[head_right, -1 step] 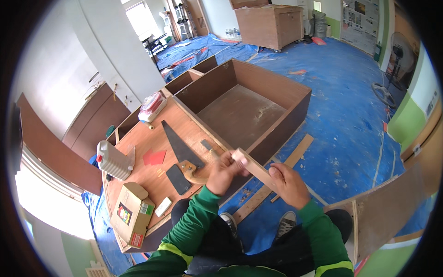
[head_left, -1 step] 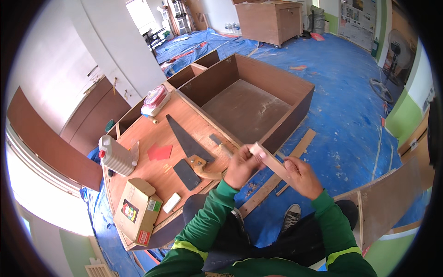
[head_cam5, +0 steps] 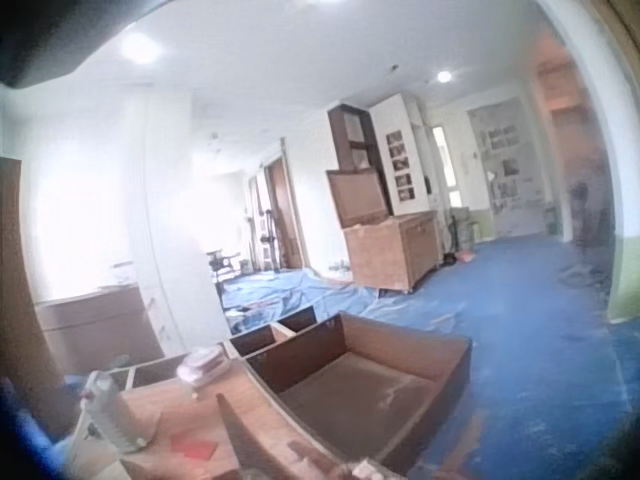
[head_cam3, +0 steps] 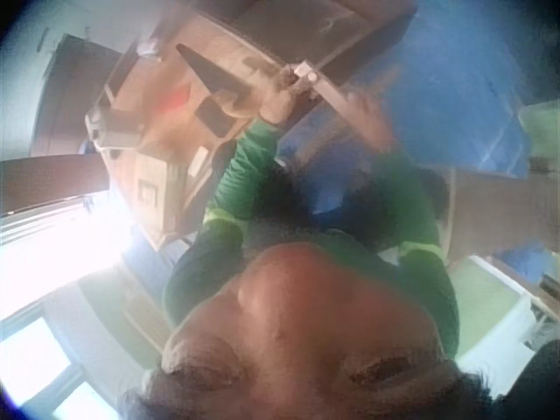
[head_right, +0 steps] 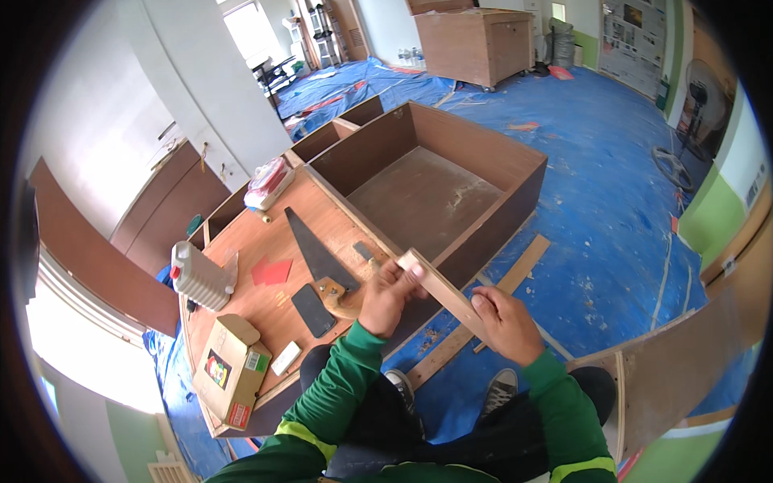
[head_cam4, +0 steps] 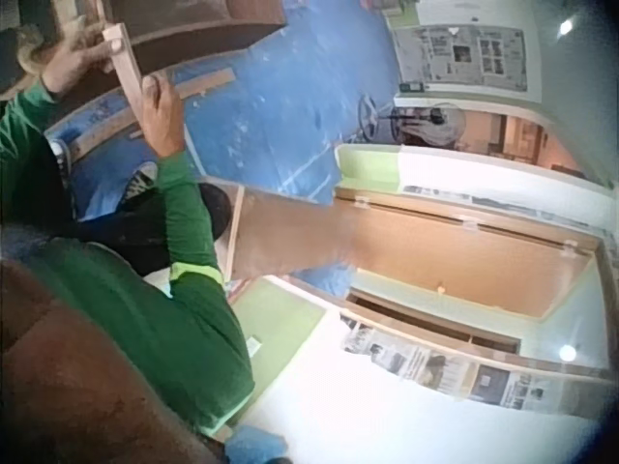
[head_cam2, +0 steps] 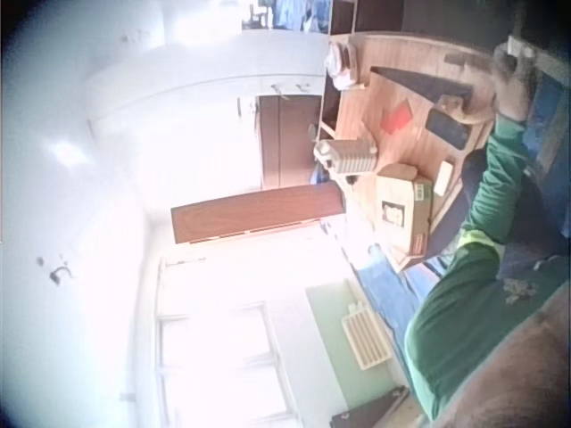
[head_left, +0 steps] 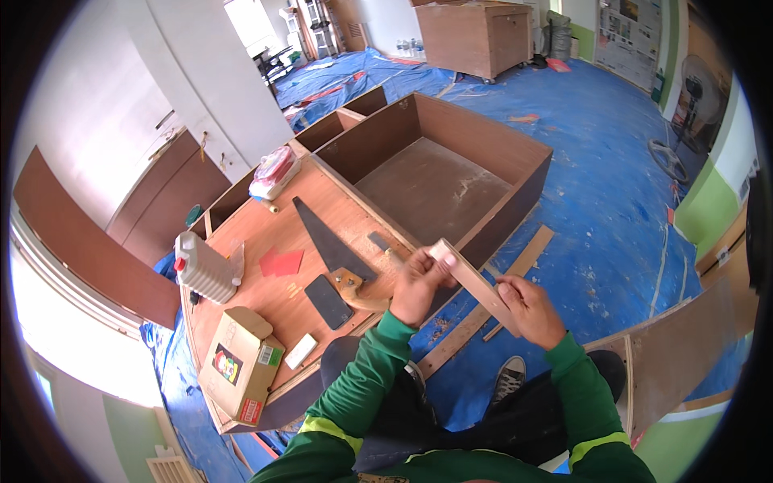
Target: The person sits on the floor and uses a chisel to carve a small wooden piece. They then use a sanding block to smooth the edges of the wood.
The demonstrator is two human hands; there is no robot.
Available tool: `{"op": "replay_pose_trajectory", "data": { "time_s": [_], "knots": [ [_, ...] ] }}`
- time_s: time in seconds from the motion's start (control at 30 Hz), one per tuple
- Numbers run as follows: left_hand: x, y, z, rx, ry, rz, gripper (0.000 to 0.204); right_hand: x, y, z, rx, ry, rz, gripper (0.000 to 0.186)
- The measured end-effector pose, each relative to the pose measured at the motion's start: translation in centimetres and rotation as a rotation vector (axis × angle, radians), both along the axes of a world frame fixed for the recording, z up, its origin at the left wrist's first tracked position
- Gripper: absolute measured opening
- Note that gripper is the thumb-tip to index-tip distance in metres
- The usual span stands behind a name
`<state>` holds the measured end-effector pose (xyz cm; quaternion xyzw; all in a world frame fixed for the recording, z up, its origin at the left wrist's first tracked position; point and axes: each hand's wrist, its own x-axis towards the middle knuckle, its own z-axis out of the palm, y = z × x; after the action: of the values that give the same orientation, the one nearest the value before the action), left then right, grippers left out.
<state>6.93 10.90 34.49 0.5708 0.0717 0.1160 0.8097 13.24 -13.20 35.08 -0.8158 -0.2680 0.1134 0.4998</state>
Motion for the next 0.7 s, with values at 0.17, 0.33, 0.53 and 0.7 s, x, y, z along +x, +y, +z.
{"op": "replay_pose_trajectory", "data": {
  "time_s": [0.17,0.33,0.53,0.7],
  "knots": [
    [0.5,1.3,-0.9,-0.289,0.023,0.127,0.022,-1.0,0.5,0.3,-0.106,0.212,0.178,0.043],
    [0.8,1.2,-0.8,-0.384,-0.122,0.050,0.022,-1.7,1.3,-0.3,0.115,0.685,0.348,0.042],
    [0.8,0.4,-0.4,-0.265,-0.161,0.135,0.035,-1.7,1.2,-1.0,0.152,0.477,0.340,0.035],
    [1.1,-0.3,-1.0,-0.233,-0.114,0.115,0.031,-1.3,1.1,-1.3,0.037,0.316,0.285,0.033]
  ]
}}
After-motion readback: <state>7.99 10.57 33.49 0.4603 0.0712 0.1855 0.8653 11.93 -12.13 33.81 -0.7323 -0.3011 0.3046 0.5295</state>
